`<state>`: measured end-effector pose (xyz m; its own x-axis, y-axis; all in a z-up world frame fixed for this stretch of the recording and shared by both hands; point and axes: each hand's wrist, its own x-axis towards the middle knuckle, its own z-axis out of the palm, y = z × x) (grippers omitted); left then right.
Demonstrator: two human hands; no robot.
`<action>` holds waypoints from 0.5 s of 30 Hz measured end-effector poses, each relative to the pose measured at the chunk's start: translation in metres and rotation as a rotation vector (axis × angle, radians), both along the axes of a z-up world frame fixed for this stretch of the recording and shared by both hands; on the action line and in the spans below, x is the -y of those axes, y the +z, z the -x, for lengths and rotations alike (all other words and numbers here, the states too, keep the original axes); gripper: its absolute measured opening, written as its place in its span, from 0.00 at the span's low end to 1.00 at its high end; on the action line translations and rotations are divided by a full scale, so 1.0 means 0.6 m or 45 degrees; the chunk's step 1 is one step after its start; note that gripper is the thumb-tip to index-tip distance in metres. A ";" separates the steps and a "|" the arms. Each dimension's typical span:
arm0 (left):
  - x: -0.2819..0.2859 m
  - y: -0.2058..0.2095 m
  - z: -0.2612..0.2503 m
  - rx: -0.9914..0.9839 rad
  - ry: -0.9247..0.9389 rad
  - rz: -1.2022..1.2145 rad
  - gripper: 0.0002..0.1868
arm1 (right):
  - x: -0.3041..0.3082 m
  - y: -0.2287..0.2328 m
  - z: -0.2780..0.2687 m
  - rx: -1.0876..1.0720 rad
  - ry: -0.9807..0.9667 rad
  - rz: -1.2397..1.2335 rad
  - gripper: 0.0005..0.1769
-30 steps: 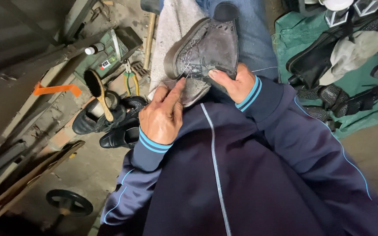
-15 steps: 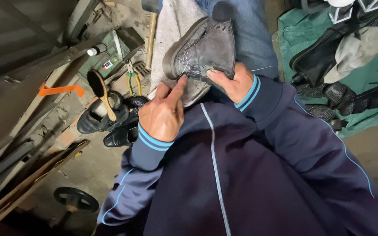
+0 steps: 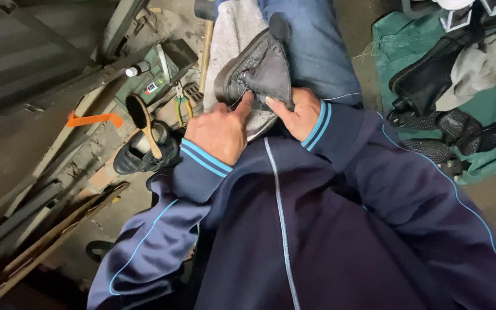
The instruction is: Hand-stitching the sole of a boot using a needle and thread in a shoe repair setting.
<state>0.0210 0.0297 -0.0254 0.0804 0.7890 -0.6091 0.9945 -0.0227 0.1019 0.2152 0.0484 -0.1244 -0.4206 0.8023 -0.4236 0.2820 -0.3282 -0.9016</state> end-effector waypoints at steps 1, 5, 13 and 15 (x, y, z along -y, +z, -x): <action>-0.001 -0.005 0.001 -0.004 0.001 0.002 0.26 | -0.004 0.006 0.003 -0.004 0.001 0.002 0.14; -0.003 -0.036 0.006 0.144 0.158 0.002 0.25 | -0.012 0.014 0.004 -0.004 0.042 -0.040 0.16; -0.026 0.006 0.021 0.469 0.251 -0.031 0.19 | -0.014 0.020 -0.013 0.038 -0.015 -0.046 0.15; -0.020 0.010 0.029 0.433 0.238 -0.082 0.19 | -0.017 0.036 -0.028 -0.032 0.002 -0.030 0.16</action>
